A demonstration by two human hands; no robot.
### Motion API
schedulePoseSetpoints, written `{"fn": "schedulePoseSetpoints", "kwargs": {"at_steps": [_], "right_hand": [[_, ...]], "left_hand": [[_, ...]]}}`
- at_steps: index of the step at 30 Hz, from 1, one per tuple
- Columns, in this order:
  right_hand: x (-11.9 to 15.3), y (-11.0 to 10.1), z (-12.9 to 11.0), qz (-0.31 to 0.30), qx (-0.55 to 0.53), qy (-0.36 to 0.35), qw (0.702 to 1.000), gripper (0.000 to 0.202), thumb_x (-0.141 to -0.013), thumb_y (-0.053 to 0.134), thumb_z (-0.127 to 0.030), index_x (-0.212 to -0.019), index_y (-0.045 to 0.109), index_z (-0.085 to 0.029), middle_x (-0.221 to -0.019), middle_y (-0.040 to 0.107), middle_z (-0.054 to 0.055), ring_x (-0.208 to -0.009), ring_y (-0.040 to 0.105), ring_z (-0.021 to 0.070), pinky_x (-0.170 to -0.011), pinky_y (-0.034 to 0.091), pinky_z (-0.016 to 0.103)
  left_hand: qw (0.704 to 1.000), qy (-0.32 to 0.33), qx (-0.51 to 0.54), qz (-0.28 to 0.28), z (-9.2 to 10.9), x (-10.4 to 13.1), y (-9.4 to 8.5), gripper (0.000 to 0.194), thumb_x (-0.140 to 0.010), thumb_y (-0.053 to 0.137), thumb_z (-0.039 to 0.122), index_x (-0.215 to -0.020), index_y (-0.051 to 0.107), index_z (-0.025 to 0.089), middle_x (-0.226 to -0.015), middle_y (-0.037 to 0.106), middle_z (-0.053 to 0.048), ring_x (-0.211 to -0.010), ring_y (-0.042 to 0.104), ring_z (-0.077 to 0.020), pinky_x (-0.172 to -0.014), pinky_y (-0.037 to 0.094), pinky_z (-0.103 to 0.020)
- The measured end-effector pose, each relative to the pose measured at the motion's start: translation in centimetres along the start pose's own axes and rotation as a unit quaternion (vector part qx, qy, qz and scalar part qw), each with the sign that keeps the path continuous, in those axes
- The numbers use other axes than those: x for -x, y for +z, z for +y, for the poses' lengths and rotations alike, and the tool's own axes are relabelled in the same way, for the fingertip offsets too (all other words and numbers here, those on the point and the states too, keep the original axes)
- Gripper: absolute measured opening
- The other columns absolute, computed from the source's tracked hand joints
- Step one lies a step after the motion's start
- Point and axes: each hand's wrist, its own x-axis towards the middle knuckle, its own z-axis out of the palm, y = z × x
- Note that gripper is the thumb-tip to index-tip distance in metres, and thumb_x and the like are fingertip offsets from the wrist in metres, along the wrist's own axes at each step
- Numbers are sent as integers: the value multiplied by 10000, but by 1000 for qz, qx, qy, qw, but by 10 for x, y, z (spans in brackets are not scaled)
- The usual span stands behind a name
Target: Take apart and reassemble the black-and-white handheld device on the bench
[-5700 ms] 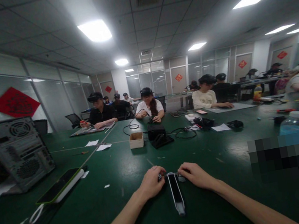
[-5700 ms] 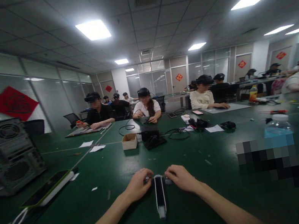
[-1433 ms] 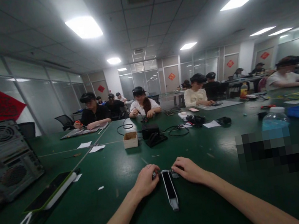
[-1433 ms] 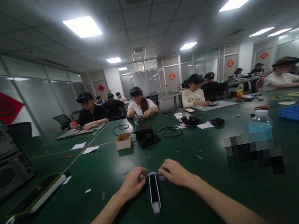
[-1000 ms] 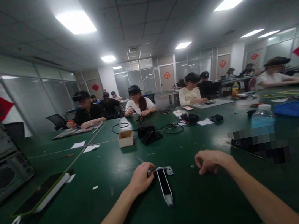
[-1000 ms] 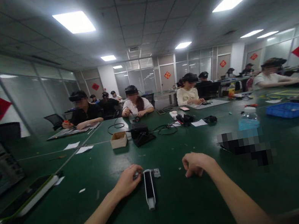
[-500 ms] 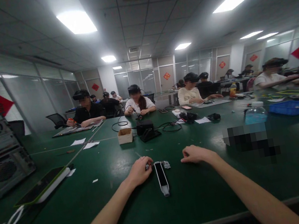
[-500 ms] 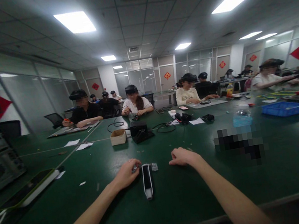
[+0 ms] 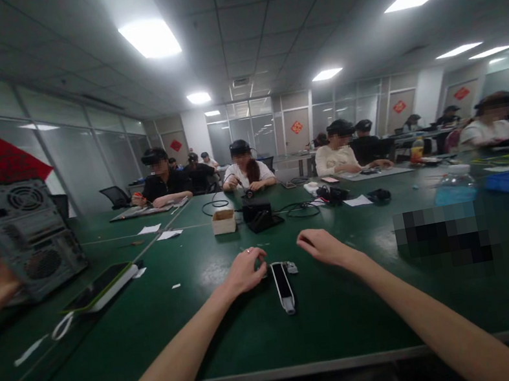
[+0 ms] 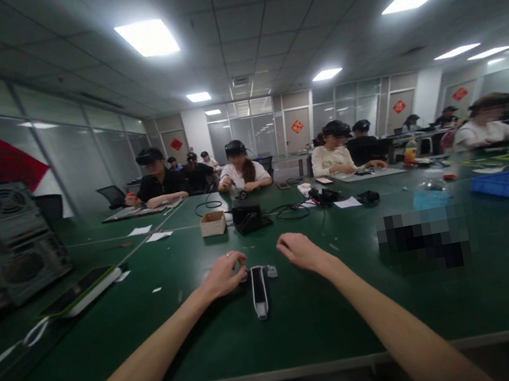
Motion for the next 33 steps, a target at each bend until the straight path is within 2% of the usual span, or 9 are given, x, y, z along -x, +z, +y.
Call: {"fn": "schedulePoseSetpoints", "kwargs": {"at_steps": [3, 7, 12, 16, 20, 24, 29, 33], "right_hand": [[-4, 11, -29, 41, -80, -36, 995, 198, -892, 444, -267, -860, 604, -155, -827, 629, 57, -759, 566, 157, -695, 418, 270], [-7, 23, -63, 45, -155, -63, 985, 180, -889, 459, -265, -839, 596, -159, -798, 618, 36, -726, 550, 141, -663, 411, 255], [-9, 29, -75, 48, -185, -53, 980, 194, -896, 455, -289, -853, 590, -157, -798, 610, 30, -721, 538, 137, -650, 405, 247], [-11, 31, -74, 39, -175, -36, 983, 229, -917, 414, -311, -857, 580, -166, -805, 603, 33, -731, 534, 137, -658, 409, 245], [-11, 32, -67, 36, -149, -41, 987, 240, -925, 398, -319, -862, 573, -167, -821, 593, 39, -750, 532, 142, -684, 415, 256], [-4, 28, -44, 31, -86, -68, 993, 235, -918, 411, -312, -876, 579, -153, -868, 589, 64, -802, 528, 158, -744, 416, 284], [5, 19, -11, -16, -34, -32, 999, 235, -900, 430, -306, -873, 606, -153, -872, 602, 65, -808, 541, 162, -752, 420, 293], [6, 16, -5, -29, -20, -15, 999, 239, -884, 445, -308, -876, 623, -148, -866, 610, 64, -790, 543, 158, -737, 421, 289]], "left_hand": [[999, 30, 5, 41, 3, 0, 0, 199, -832, 534, 271, -1007, 554, 176, -933, 614, -32, -775, 555, -157, -721, 425, -283], [995, 60, 7, 83, 4, 0, 2, 205, -797, 622, 317, -925, 547, 175, -854, 600, -3, -727, 533, -138, -707, 410, -269], [991, 42, 7, 123, 0, -1, 6, 140, -811, 614, 291, -862, 544, 181, -763, 572, 25, -684, 519, -118, -680, 400, -244], [993, 35, 12, 116, 1, -1, 7, 127, -840, 580, 298, -888, 556, 183, -791, 587, 22, -679, 521, -106, -722, 409, -245], [997, 24, 20, 76, 4, 0, 2, 165, -874, 520, 327, -935, 580, 185, -816, 602, -3, -711, 543, -120, -724, 426, -245], [998, 52, 20, 21, -6, 0, -9, 202, -893, 475, 300, -993, 612, 189, -918, 617, -32, -796, 565, -134, -753, 426, -238], [997, 44, -18, -59, -21, 1, -11, 204, -884, 486, 265, -984, 650, 197, -950, 620, -40, -841, 572, -149, -746, 419, -234], [994, 39, -35, -92, -23, 1, -9, 180, -859, 537, 296, -961, 658, 210, -925, 623, -30, -828, 571, -157, -726, 412, -237]]}}
